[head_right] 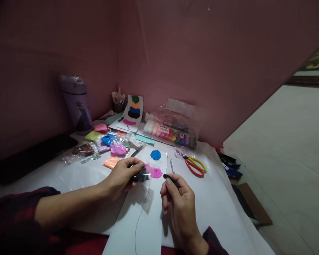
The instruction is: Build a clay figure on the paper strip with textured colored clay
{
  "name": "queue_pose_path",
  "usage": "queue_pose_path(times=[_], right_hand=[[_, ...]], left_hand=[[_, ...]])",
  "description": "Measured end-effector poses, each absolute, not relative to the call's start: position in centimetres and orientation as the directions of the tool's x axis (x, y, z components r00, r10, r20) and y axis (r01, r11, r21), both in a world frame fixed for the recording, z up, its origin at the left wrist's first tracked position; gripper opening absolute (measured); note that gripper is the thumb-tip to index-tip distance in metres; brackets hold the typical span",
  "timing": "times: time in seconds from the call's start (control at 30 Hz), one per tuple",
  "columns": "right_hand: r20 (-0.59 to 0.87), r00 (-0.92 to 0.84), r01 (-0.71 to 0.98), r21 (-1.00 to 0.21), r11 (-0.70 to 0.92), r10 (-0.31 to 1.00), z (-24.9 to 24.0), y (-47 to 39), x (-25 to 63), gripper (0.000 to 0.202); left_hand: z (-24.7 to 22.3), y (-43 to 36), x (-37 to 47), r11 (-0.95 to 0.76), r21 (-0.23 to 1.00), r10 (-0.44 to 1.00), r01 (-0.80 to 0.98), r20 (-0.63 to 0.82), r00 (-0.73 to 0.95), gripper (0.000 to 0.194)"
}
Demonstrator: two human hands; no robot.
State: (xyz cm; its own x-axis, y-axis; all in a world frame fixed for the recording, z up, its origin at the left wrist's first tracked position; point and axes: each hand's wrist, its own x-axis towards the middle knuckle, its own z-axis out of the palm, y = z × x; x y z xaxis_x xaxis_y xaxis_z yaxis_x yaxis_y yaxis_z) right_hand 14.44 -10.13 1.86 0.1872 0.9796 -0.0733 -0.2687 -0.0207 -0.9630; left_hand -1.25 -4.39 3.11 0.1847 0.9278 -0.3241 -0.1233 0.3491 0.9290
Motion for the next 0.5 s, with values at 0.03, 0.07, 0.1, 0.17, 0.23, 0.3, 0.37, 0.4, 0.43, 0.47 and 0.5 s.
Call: queue_pose_path(times=[0.03, 0.07, 0.1, 0.17, 0.23, 0.3, 0.37, 0.4, 0.43, 0.47, 0.5], right_hand=[[-0.131, 0.144, -0.329, -0.941, -0.077, 0.981, 2.09, -10.02, 14.47, 0.023], [-0.156, 0.101, -0.384, -0.917, -0.107, 0.983, 2.3, -9.93, 14.47, 0.021], [-0.176, 0.069, -0.427, -0.895, -0.131, 0.982, 2.46, -9.88, 14.45, 0.02], [-0.198, 0.039, -0.472, -0.868, -0.157, 0.979, 2.64, -9.84, 14.4, 0.023], [-0.207, 0.024, -0.478, -0.862, -0.171, 0.978, 2.67, -9.85, 14.38, 0.027], [-0.203, -0.007, -0.479, -0.859, -0.182, 0.979, 2.61, -9.83, 14.4, 0.028], [-0.195, -0.037, -0.506, -0.842, -0.187, 0.98, 2.52, -9.78, 14.48, 0.023], [-0.188, -0.048, -0.526, -0.83, -0.185, 0.981, 2.47, -9.75, 14.54, 0.017], [-0.183, -0.056, -0.546, -0.817, -0.183, 0.982, 2.42, -9.72, 14.61, 0.011], [-0.179, -0.066, -0.563, -0.805, -0.185, 0.982, 2.37, -9.7, 14.68, 0.008], [-0.176, -0.076, -0.577, -0.795, -0.188, 0.981, 2.33, -9.69, 14.75, 0.011]], left_hand=[[3.19, -4.33, -1.32, 0.356, 0.924, 0.926, -0.136, -0.33, 0.183, 0.017], [3.25, -4.29, -1.37, 0.36, 0.921, 0.925, -0.147, -0.333, 0.184, 0.017], [3.29, -4.25, -1.39, 0.364, 0.919, 0.924, -0.154, -0.335, 0.183, 0.017], [3.32, -4.23, -1.4, 0.369, 0.915, 0.922, -0.161, -0.339, 0.185, 0.018], [3.32, -4.24, -1.4, 0.371, 0.913, 0.922, -0.169, -0.341, 0.183, 0.018], [3.35, -4.28, -1.4, 0.373, 0.91, 0.922, -0.18, -0.341, 0.185, 0.018], [3.44, -4.34, -1.41, 0.376, 0.908, 0.92, -0.185, -0.343, 0.187, 0.018], [3.49, -4.37, -1.41, 0.377, 0.908, 0.92, -0.185, -0.343, 0.189, 0.018], [3.54, -4.41, -1.4, 0.376, 0.908, 0.92, -0.184, -0.342, 0.191, 0.017], [3.59, -4.43, -1.4, 0.374, 0.909, 0.92, -0.184, -0.34, 0.193, 0.017], [3.63, -4.45, -1.39, 0.373, 0.909, 0.921, -0.185, -0.337, 0.196, 0.017]])
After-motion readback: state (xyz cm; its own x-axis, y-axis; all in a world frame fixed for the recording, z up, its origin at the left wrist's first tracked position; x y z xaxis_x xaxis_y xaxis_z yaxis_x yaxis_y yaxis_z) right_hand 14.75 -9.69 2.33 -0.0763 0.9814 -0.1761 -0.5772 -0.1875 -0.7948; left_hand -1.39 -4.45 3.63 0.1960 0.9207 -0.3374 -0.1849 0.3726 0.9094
